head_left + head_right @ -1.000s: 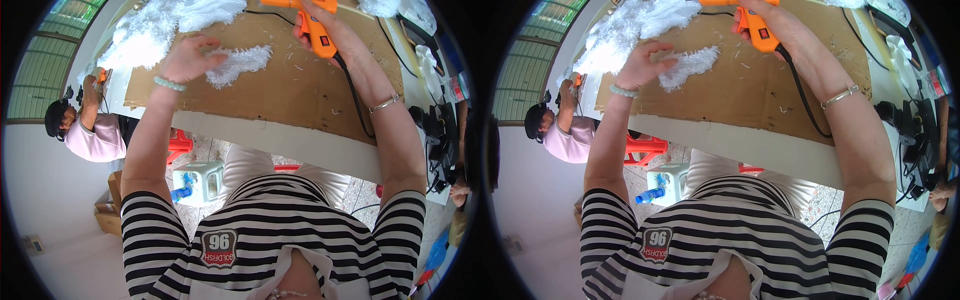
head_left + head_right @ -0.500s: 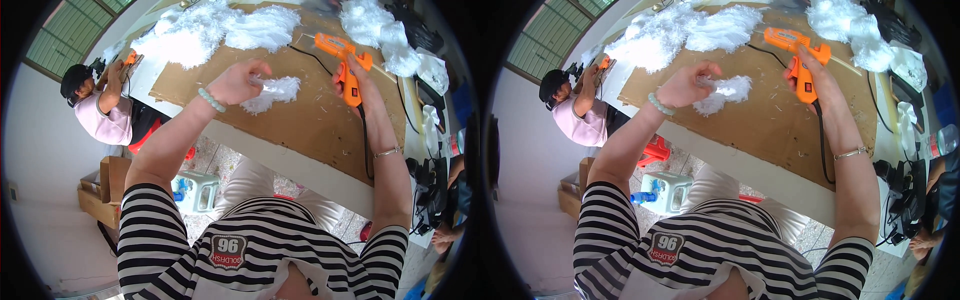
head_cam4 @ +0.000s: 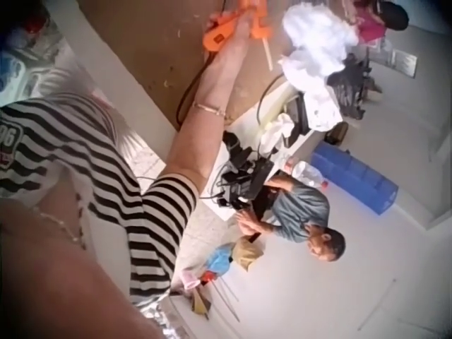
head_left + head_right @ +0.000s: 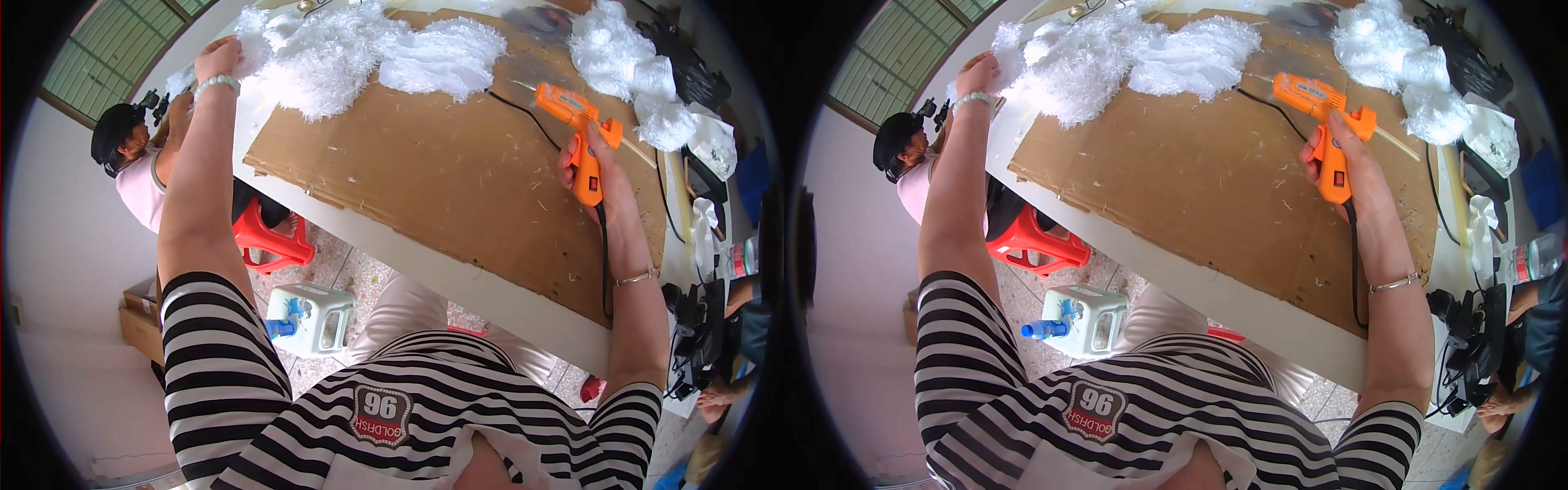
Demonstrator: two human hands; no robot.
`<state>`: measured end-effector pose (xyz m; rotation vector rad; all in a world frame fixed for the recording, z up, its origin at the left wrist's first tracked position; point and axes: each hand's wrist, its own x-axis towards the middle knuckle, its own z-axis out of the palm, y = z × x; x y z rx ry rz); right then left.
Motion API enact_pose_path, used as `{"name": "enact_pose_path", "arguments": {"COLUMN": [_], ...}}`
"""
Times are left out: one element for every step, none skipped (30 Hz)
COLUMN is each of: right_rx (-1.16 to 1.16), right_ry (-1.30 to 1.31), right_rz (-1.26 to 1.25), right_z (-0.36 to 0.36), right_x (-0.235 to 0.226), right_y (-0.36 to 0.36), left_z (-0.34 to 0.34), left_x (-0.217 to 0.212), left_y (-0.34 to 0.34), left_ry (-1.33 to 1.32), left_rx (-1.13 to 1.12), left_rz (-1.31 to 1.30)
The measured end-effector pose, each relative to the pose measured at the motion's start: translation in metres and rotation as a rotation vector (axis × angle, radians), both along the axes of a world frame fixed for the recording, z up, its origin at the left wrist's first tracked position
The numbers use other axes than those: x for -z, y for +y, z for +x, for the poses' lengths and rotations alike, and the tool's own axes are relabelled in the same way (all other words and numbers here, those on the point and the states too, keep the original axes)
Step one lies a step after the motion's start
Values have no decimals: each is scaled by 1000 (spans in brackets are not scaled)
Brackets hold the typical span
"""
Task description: Applying hot glue to a board and attaching white fiber stuffing to create a cloud-like texture.
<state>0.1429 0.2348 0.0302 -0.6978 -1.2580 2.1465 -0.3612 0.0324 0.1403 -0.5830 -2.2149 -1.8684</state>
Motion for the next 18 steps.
{"name": "enact_pose_path", "arguments": {"right_rx": [-15, -25, -18, 7, 25, 25, 13, 9, 16, 29, 42, 45, 38, 32, 36, 40, 42, 42], "right_ry": [2, 3, -4, -12, -18, -21, -22, -24, -28, -43, -59, -62, -56, -52, -54, -52, -47, -46], "right_rz": [17, 35, 39, 30, 18, 18, 43, 70, 72, 80, 85, 84, 83, 80, 76, 73, 69, 66], "right_z": [1, 2, 2, 3, 1, -1, -2, -2, -2, -2, -2, -3, -4, -3, -2, -2, -2, -2], "right_x": [1, 1, 0, -2, -2, -1, 0, 0, -1, -2, -1, -2, -2, -2, -2, -1, -1, -1], "right_y": [0, 0, -1, -2, -4, -5, -6, -7, -7, -8, -8, -7, -7, -7, -6, -6, -6, -6], "left_z": [-6, -10, -13, -14, -16, -19, -23, -26, -30, -36, -37, -37, -38, -37, -34, -31, -26, -30], "left_x": [0, 0, 1, 3, 5, 10, 15, 20, 24, 29, 33, 36, 38, 36, 33, 27, 23, 21], "left_y": [6, 15, 25, 35, 42, 49, 56, 66, 74, 78, 83, 86, 88, 90, 89, 84, 81, 77], "left_ry": [18, 35, 28, 85, 143, 190, 187, 243, 300, 385, 384, 384, 382, 447, 446, 457, 468, 470], "left_rx": [-41, -77, -70, -36, -9, -18, -18, -13, -8, 71, 77, 34, -9, -4, 1, -77, -155, -155], "left_rz": [-60, -120, -116, -165, -217, -261, -261, -432, -604, -785, -785, -697, -608, -506, -509, -415, -320, -323]}}
